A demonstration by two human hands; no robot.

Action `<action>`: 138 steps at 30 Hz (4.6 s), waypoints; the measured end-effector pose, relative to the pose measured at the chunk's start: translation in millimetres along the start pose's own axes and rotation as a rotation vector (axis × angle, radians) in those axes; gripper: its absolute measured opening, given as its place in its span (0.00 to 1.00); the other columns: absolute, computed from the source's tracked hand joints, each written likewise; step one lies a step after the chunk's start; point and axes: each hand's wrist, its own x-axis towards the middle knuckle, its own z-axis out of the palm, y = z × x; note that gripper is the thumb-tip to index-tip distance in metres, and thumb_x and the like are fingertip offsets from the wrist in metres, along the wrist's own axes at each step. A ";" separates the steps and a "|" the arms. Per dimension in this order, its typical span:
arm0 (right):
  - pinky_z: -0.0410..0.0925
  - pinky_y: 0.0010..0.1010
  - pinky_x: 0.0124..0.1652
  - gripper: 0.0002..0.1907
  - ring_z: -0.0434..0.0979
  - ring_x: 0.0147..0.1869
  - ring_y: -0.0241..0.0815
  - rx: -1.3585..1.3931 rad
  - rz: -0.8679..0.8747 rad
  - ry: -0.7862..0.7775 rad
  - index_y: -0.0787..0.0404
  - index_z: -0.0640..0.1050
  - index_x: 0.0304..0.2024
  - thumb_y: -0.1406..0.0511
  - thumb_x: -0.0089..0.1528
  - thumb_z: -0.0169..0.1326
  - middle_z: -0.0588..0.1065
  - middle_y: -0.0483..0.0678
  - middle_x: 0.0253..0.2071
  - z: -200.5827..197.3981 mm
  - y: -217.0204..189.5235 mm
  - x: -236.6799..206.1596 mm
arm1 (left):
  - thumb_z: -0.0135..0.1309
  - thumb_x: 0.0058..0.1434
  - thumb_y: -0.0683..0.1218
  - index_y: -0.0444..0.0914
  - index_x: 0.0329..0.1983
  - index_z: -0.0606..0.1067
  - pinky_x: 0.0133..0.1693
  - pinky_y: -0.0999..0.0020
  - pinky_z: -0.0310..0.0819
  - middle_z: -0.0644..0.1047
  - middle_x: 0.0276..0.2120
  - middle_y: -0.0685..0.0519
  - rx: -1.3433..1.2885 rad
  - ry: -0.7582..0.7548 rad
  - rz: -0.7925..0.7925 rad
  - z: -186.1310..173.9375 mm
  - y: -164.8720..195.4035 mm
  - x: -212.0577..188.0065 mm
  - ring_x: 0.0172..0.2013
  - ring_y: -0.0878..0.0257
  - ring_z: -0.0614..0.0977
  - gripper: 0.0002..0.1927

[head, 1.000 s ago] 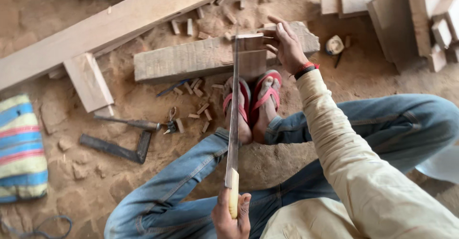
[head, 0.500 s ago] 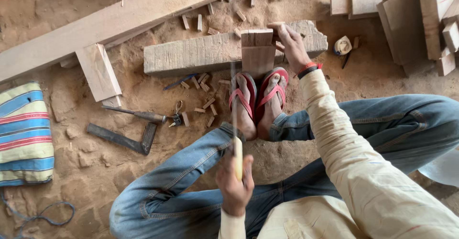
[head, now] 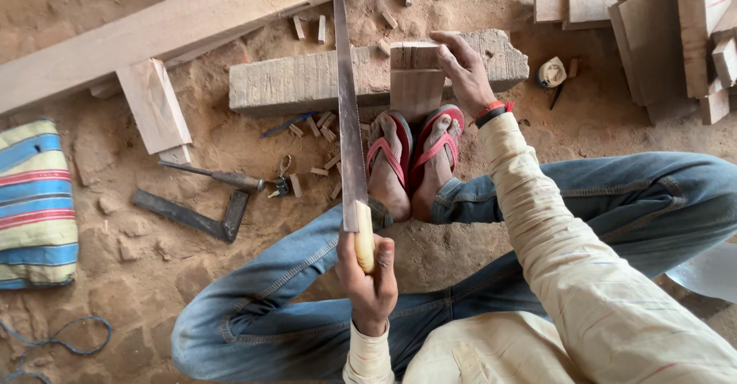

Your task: The person sits on the ground and uses a hand saw to cut small wooden blocks placed on a larger wooden support. They repeatedly position each block, saw through it, and set the cut pieces aside.

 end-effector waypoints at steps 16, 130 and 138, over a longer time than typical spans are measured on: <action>0.68 0.31 0.64 0.20 0.73 0.65 0.38 -0.019 -0.065 -0.020 0.59 0.73 0.64 0.64 0.70 0.55 0.74 0.47 0.60 -4.7 6.0 -0.9 | 0.54 0.71 0.43 0.30 0.66 0.64 0.37 0.71 0.73 0.76 0.32 0.52 -0.069 -0.020 -0.105 -0.5 -11.6 -13.4 0.29 0.67 0.75 0.24; 0.71 0.35 0.45 0.16 0.76 0.44 0.40 -0.414 -0.017 0.417 0.59 0.78 0.40 0.54 0.66 0.60 0.76 0.47 0.40 59.4 -0.8 34.0 | 0.48 0.73 0.40 0.31 0.68 0.67 0.51 0.59 0.78 0.78 0.56 0.36 0.103 -0.150 0.100 99.8 -1.6 150.0 0.53 0.43 0.83 0.20; 0.71 0.36 0.45 0.15 0.74 0.44 0.41 -0.486 -0.001 0.416 0.58 0.79 0.40 0.53 0.66 0.59 0.76 0.47 0.40 58.3 6.2 32.8 | 0.49 0.74 0.41 0.31 0.67 0.67 0.51 0.60 0.76 0.77 0.55 0.37 0.119 -0.217 0.007 76.9 -38.2 63.8 0.52 0.45 0.81 0.20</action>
